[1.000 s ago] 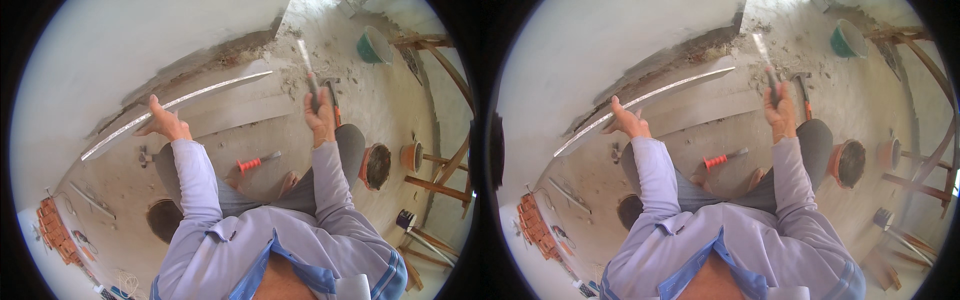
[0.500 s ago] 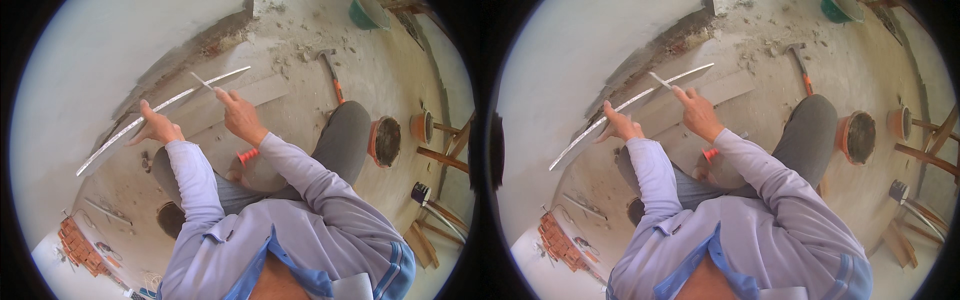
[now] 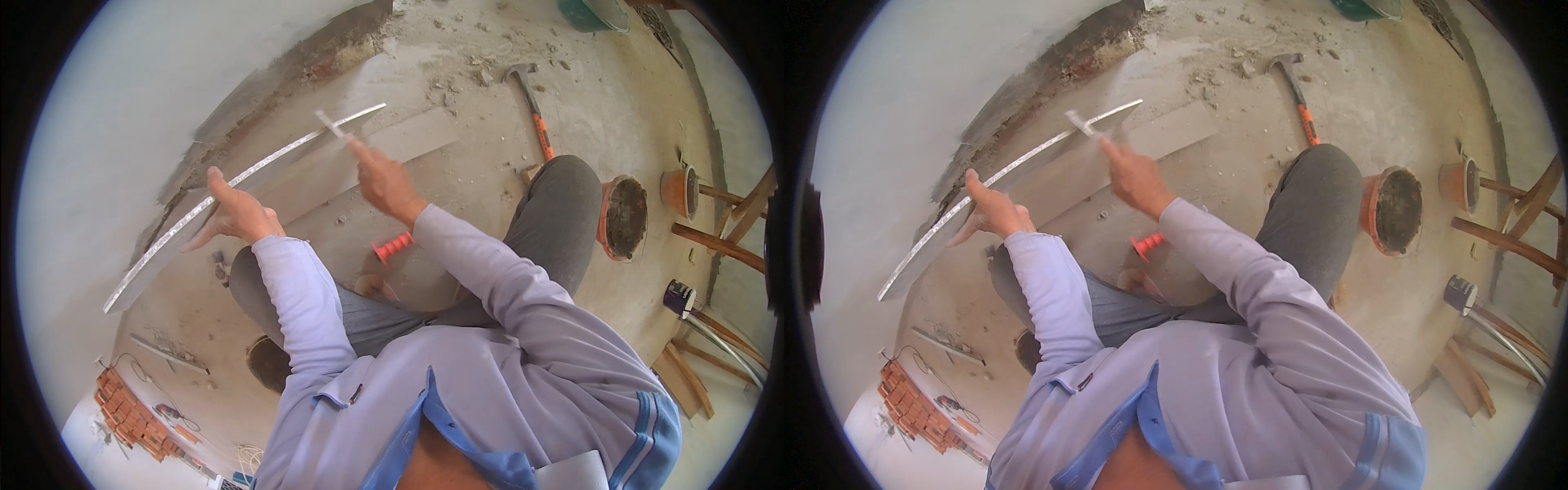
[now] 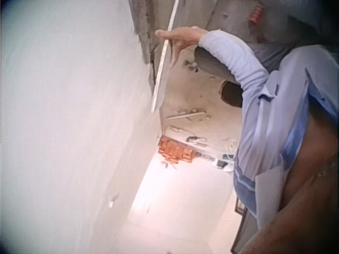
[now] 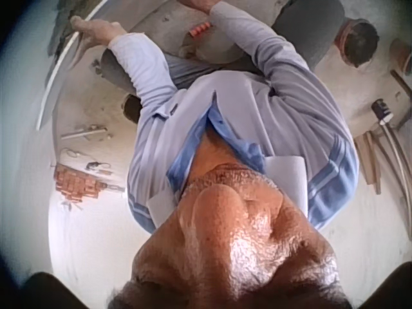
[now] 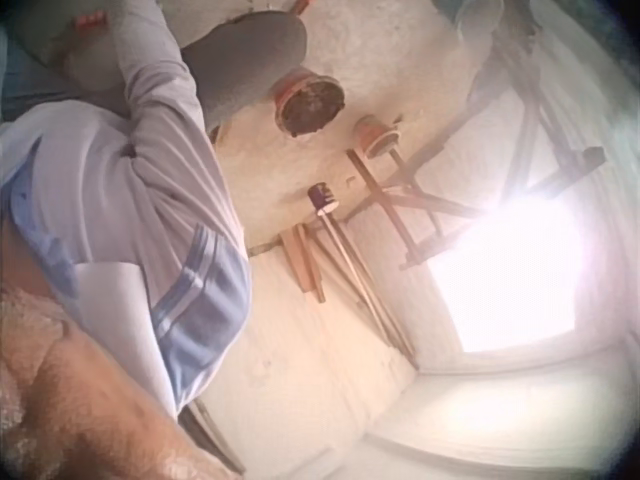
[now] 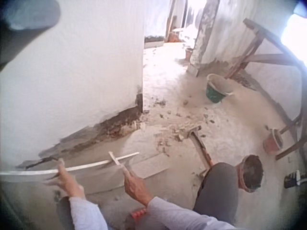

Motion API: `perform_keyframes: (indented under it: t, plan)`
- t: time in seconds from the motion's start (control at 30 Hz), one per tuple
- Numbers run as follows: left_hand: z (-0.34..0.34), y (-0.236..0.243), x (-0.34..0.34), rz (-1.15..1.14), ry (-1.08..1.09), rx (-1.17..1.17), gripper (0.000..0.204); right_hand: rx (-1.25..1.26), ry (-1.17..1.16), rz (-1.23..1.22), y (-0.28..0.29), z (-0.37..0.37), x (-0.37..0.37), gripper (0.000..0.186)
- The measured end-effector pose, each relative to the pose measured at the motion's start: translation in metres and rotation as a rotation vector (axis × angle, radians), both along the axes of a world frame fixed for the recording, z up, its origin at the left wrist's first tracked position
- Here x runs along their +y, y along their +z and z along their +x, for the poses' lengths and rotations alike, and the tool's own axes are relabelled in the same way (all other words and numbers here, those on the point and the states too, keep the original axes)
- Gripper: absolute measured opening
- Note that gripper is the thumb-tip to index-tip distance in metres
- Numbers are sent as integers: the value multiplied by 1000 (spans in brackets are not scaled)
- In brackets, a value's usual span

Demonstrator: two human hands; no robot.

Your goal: The person kneels on the floor and uses a notched trowel to spread adhesive on the wall and the back of a tile. They then press the tile onto the wall and adjust its position. The person repeats this process with another tile, ensuring proper alignment and adhesion.

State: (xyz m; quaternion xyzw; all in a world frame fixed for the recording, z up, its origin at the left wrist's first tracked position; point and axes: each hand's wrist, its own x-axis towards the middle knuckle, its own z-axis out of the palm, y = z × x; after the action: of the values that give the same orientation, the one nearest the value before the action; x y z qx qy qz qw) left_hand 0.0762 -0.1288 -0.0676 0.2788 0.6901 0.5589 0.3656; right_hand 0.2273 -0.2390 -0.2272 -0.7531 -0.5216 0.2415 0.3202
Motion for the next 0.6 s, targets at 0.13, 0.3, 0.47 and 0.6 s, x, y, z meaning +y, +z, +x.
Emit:
perform_keyframes:
  t: [0.13, 0.3, 0.47, 0.6]
  plan:
    - [2, 4, 1, 57, -54, -14, 135, 10, -154, 52, -11, 0, 0, 56]
    - [0, -7, -1, 29, -24, -13, 130, 14, -111, 132, -30, 22, -3, 54]
    - [-14, -26, 10, 255, -113, -158, 125, 19, -418, -217, -35, 64, -7, 51]
    - [-22, -46, 22, 220, 94, -231, 120, -101, -434, -229, -46, 68, -43, 53]
